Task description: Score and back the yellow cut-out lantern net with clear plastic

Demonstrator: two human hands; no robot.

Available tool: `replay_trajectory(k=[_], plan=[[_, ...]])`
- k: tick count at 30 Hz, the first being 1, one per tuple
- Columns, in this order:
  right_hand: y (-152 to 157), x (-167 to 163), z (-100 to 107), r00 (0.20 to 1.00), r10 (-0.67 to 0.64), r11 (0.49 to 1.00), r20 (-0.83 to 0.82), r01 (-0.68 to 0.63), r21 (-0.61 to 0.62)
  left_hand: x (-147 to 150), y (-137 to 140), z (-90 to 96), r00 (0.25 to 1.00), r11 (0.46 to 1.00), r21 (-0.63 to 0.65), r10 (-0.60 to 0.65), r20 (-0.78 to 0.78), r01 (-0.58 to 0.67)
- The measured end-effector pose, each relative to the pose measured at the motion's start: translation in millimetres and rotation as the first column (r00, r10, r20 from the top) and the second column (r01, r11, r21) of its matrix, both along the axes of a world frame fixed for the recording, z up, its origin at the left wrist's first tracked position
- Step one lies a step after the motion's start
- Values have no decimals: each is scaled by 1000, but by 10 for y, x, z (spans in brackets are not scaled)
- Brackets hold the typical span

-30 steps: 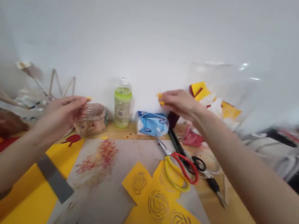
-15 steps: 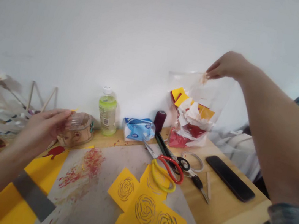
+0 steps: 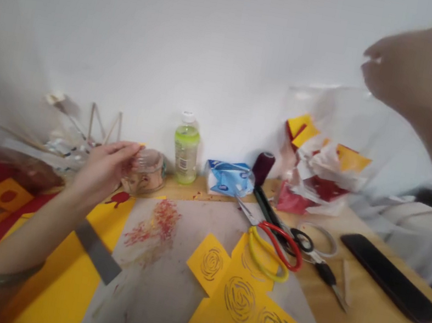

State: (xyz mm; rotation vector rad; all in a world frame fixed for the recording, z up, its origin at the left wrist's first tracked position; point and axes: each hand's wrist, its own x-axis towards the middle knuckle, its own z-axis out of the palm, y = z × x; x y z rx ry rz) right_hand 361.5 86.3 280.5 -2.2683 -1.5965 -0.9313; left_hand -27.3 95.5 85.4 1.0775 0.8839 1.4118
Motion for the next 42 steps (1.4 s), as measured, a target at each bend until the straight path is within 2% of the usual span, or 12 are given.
replay_trajectory(k=[1,2,3,4,6,8,10,13,18,25,34,42], plan=[[-1,-136,-121,998,52,997,20,-53,57,5,-1,4,1000,1000,1,-4,4,4],[7,-290,-283,976,214,968,45,-218,123,10,-1,8,1000,1000,-2,1,5,-1],[23,-460,-487,921,389,919,4,-389,61,14,-3,12,1000,1000,-5,7,5,-7],[46,-642,-728,828,549,828,-117,-557,-54,17,-7,16,1000,1000,-7,12,4,-12],[109,-1013,-1280,606,710,532,-358,-795,-291,23,-21,27,1000,1000,-6,13,-2,-14],[189,-1342,-1815,481,749,314,-455,-863,-395,27,-39,40,1000,1000,-10,9,-7,-9],[286,-1575,-2213,395,760,170,-516,-887,-428,30,-53,49,1000,1000,-24,6,-8,-6],[435,-1712,-2458,326,754,40,-570,-890,-455,32,-49,45,1000,1000,-31,-1,1,1],[561,-1627,-2356,275,724,-107,-633,-862,-496,38,-17,14,1000,1000,-15,-27,1,27],[566,-1556,-2275,293,747,-131,-596,-815,-565,57,-21,26,999,999,-38,-25,33,26],[608,-1459,-2208,358,823,1,-440,-777,-629,76,7,-53,999,998,-50,-34,-5,34],[627,-1486,-2305,490,804,148,-338,-716,-683,75,25,-86,999,998,-46,-39,-12,39]])
